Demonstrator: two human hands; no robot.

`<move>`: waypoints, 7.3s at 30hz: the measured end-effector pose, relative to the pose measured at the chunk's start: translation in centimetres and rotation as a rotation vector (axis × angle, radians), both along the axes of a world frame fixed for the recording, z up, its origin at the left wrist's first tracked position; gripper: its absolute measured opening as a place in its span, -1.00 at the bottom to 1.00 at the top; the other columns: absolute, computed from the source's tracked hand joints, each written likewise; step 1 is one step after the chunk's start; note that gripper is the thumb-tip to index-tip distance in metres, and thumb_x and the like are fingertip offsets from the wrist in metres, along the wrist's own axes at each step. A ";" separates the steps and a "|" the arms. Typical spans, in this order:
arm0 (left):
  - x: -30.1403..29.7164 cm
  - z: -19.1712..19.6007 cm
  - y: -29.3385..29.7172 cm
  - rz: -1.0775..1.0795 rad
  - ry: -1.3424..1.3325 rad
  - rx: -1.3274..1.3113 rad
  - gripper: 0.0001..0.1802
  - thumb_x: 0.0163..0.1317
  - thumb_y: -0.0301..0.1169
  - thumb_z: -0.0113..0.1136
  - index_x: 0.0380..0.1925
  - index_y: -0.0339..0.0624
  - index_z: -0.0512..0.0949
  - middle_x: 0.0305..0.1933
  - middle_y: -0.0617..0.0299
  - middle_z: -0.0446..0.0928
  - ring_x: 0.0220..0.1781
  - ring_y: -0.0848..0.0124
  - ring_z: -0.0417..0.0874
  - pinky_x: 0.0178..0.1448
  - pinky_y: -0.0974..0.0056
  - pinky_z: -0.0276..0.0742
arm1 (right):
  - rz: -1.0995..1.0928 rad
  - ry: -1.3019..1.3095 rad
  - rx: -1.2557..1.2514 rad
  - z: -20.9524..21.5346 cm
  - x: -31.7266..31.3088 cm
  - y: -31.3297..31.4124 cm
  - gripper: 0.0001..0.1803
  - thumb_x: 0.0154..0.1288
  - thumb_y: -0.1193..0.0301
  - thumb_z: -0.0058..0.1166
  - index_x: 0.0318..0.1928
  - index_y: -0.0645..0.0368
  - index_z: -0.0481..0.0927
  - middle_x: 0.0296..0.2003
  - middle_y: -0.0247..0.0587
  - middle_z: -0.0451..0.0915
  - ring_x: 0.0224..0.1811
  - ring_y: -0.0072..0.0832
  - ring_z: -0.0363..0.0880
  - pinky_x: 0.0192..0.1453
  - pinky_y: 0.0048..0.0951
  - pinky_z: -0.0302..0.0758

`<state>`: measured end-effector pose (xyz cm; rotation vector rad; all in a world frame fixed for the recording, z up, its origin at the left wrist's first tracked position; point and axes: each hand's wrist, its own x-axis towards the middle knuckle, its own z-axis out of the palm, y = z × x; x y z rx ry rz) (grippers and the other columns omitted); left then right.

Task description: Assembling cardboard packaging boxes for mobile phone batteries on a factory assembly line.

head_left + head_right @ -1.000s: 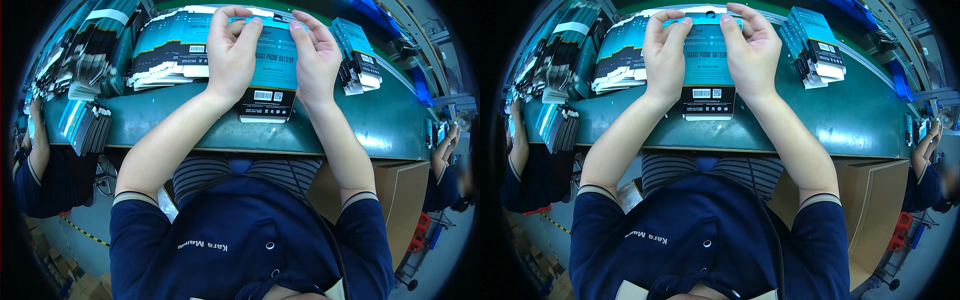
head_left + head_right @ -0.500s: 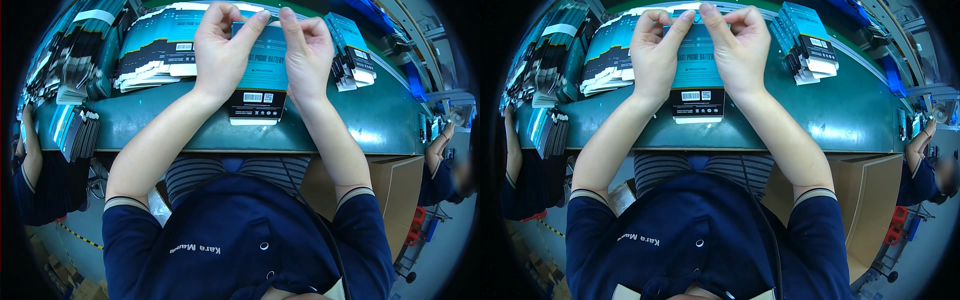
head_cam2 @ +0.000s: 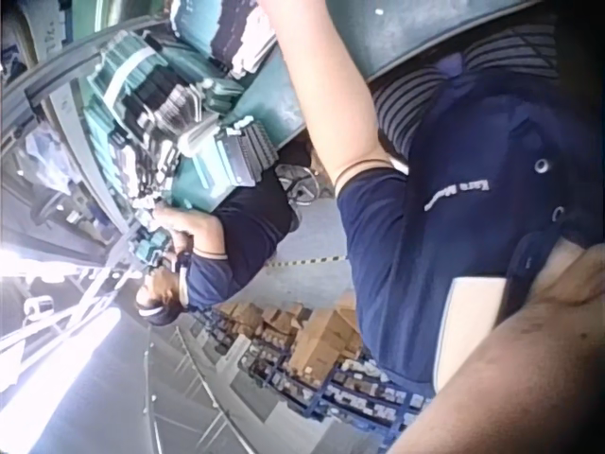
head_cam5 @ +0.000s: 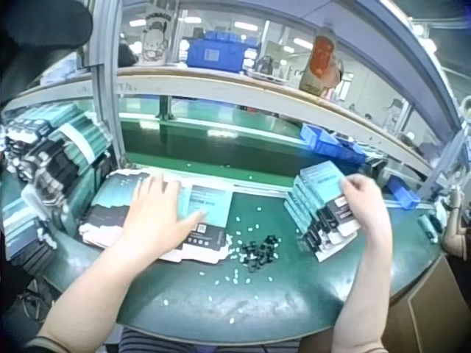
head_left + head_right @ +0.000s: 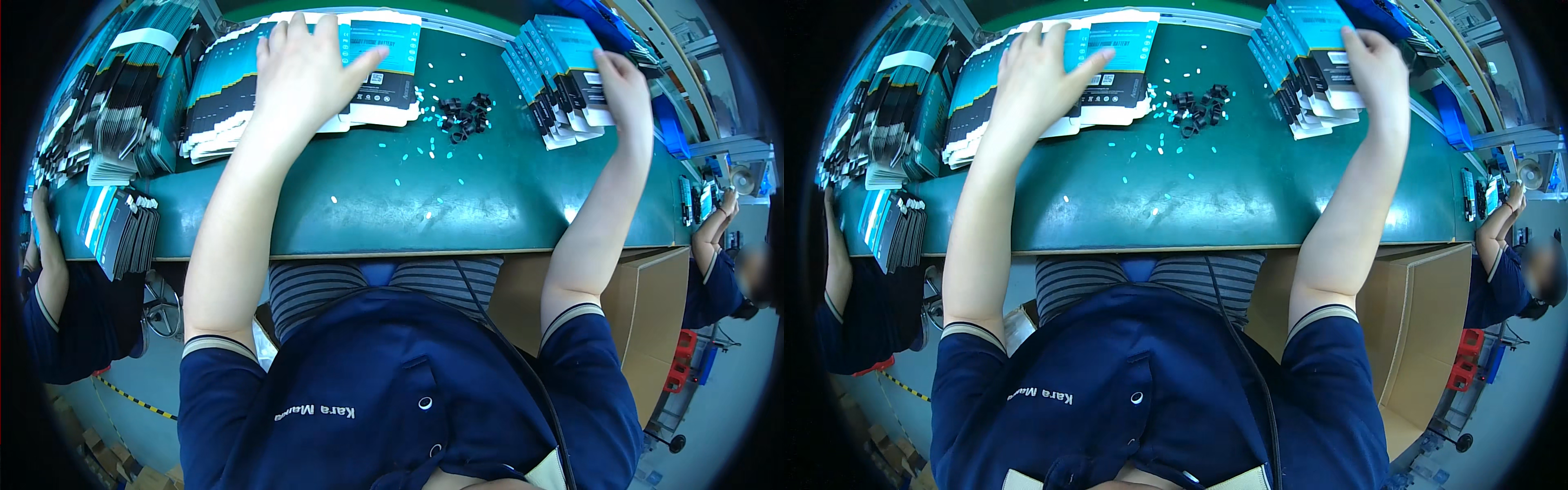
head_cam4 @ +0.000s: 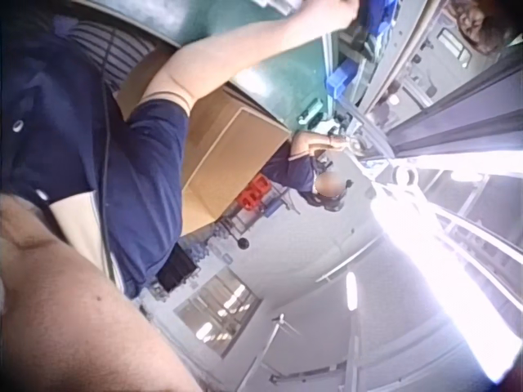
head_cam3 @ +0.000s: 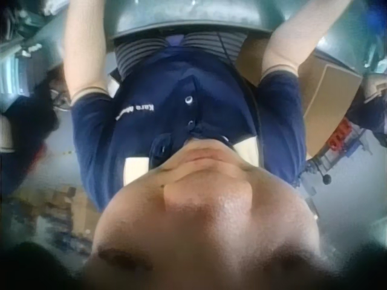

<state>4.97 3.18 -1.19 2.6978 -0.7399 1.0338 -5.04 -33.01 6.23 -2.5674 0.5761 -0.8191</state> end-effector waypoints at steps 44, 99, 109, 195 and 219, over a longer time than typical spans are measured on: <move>-2.6 5.2 -0.8 -0.770 1.249 -1.369 -0.69 0.25 -0.55 0.16 -0.02 -0.31 0.39 -0.14 0.11 0.57 -0.09 0.42 0.62 -0.04 0.35 0.58 | 0.571 -0.133 0.224 -3.6 0.8 13.3 -0.76 0.24 0.43 0.21 -0.11 0.25 0.65 -0.39 -0.27 0.65 -0.35 -0.61 0.66 -0.24 -0.63 0.58; -5.8 3.3 -3.0 -0.966 1.645 -1.524 -0.60 0.49 -0.17 -0.17 0.04 -0.21 0.49 -0.14 0.24 0.58 -0.15 0.47 0.57 -0.04 0.42 0.47 | 0.870 -0.119 1.194 -2.6 0.2 15.8 -0.74 0.31 0.59 0.05 0.01 0.29 0.51 -0.12 -0.24 0.57 -0.07 -0.52 0.56 0.09 -0.54 0.49; -4.7 1.1 -2.3 -0.773 1.218 -1.033 -0.75 0.33 -0.41 0.12 -0.01 -0.19 0.55 -0.20 0.25 0.62 -0.24 0.60 0.63 -0.17 0.47 0.57 | 1.012 0.054 1.254 -3.2 0.2 15.6 -0.75 0.29 0.52 0.14 -0.04 0.29 0.53 -0.16 -0.26 0.60 -0.14 -0.58 0.57 0.02 -0.56 0.52; -6.5 1.9 -4.8 -0.698 0.778 -1.507 -0.91 0.34 -0.54 0.07 -0.29 -0.16 0.35 -0.48 0.40 0.45 -0.50 0.70 0.38 -0.45 0.56 0.23 | 0.619 -0.568 1.113 -4.8 -0.3 20.0 -0.90 0.32 0.57 0.07 -0.25 0.22 0.40 -0.47 -0.34 0.56 -0.47 -0.77 0.47 -0.37 -0.74 0.38; -0.8 2.7 1.2 -1.195 1.597 -2.047 -0.75 0.38 -0.29 -0.12 -0.23 -0.29 0.36 -0.40 0.20 0.37 -0.39 0.41 0.40 -0.29 0.35 0.41 | 1.237 0.182 1.048 -4.3 -0.9 19.3 -0.51 0.44 0.05 -0.09 -0.13 0.25 0.65 -0.20 -0.26 0.63 -0.29 -0.62 0.57 -0.18 -0.58 0.53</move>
